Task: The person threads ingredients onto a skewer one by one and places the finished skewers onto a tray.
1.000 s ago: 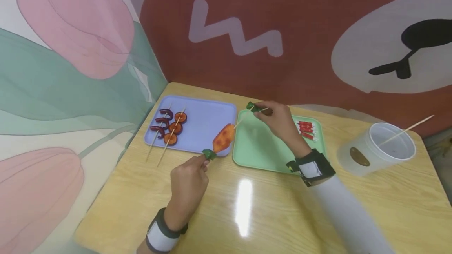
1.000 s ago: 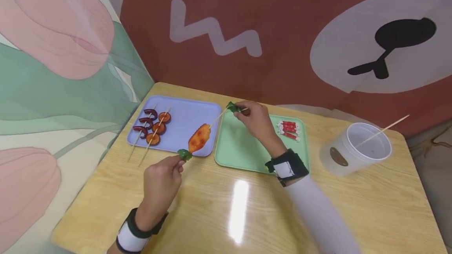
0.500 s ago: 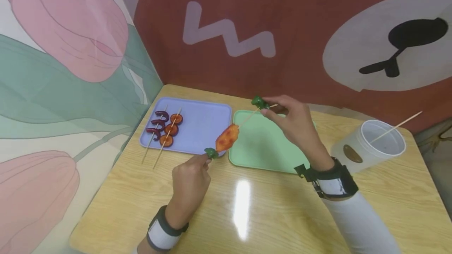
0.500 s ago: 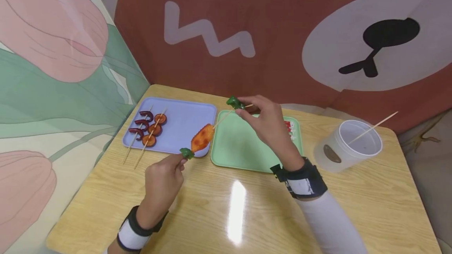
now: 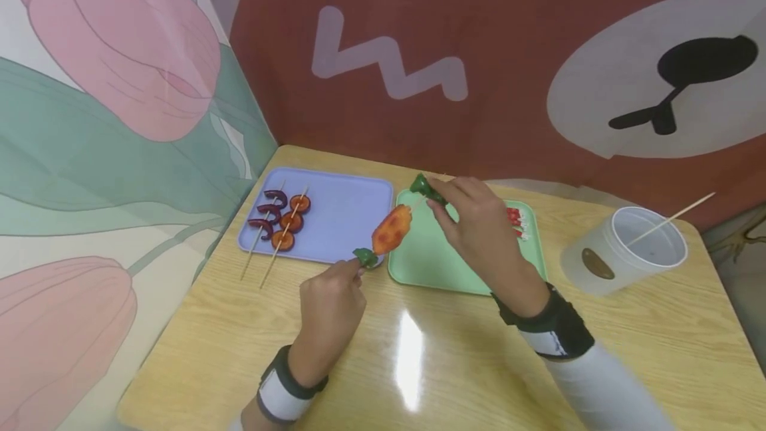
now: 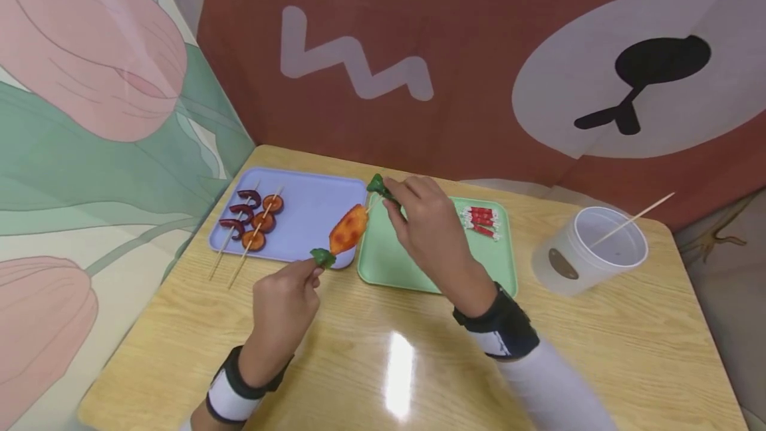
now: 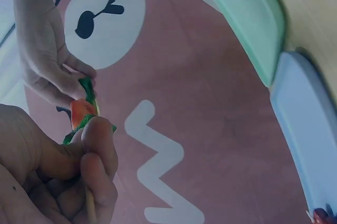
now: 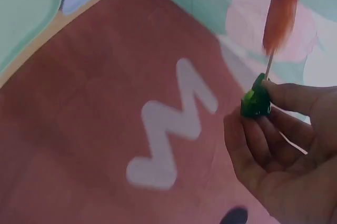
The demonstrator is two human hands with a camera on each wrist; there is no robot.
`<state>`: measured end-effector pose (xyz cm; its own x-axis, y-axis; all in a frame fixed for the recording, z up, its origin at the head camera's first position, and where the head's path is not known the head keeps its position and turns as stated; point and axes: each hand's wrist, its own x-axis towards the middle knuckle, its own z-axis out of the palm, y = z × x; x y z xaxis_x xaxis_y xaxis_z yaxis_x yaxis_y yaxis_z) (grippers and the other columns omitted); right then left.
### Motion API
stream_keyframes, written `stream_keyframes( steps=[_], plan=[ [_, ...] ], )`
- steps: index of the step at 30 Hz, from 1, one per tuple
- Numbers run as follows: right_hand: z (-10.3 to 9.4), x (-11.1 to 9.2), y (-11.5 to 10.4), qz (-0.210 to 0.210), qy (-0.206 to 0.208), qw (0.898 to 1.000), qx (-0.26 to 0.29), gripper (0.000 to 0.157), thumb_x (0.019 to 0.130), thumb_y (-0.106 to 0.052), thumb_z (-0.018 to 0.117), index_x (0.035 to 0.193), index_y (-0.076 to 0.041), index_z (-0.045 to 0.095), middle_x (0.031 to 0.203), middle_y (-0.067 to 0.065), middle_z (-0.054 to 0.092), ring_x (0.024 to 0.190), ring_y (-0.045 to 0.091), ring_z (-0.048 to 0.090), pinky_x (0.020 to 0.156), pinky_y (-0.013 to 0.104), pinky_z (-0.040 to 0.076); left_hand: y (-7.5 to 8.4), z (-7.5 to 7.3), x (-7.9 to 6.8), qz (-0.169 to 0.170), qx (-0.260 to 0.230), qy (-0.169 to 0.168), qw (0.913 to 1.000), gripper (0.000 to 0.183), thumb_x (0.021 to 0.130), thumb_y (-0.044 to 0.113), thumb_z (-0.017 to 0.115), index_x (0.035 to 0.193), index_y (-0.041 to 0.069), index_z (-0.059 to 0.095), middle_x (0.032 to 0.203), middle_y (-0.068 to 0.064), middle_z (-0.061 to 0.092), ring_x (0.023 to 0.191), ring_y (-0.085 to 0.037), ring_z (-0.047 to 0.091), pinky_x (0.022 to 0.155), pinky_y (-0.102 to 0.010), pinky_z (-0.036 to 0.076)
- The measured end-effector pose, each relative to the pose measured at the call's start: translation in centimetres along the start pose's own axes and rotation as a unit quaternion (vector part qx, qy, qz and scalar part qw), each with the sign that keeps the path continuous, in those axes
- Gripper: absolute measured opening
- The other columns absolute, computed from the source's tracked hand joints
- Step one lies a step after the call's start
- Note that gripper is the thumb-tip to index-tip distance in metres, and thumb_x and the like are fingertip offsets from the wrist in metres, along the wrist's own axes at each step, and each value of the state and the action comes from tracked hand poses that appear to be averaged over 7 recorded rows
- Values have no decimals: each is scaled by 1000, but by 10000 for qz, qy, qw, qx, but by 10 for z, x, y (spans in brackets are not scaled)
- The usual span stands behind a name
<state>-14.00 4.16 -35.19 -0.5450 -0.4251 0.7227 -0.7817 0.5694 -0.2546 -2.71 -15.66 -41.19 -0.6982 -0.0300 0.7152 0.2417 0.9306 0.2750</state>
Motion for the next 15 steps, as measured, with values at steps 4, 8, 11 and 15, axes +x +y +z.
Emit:
stream_keyframes(
  steps=[4, 8, 11, 15],
  plan=[
    [7, -1, -13, -293, 31, 9995, -94, 29, 82, -8, 73, 108, 4, 71, 82, 11, 67, 72, 22, 57, 58, 29, 52, 4, 1, 6, 3, 51, 56, 10000, 8, 70, -4, 73, 71, 4, 72, 54, -2, 59, 37, -9, 42, 32, -27, 34],
    [9, 0, -19, -239, 47, 9997, -34, 28, 82, -7, 72, 108, 5, 71, 83, 11, 65, 73, 23, 56, 58, 29, 50, 3, -1, 7, -65, 200, 116, 9997, 10, 67, -5, 73, 70, 4, 72, 54, -3, 61, 37, -9, 42, 32, -27, 35],
    [10, 1, -20, -249, -53, 9996, 109, 31, 84, -10, 72, 110, 5, 70, 87, 12, 65, 77, 23, 56, 61, 29, 50, 0, -3, 6, -111, 272, 106, 9995, 8, 69, -3, 74, 72, 5, 73, 55, -3, 62, 37, -11, 47, 32, -28, 37],
    [11, 0, -18, -16, -490, 9983, 328, 43, 85, -21, 73, 121, 2, 66, 101, 12, 67, 91, 23, 60, 72, 33, 56, -10, -4, 4, -197, 393, 9, 9990, 5, 72, -1, 74, 73, 4, 73, 57, -5, 64, 39, -13, 52, 33, -29, 39]
  ],
)
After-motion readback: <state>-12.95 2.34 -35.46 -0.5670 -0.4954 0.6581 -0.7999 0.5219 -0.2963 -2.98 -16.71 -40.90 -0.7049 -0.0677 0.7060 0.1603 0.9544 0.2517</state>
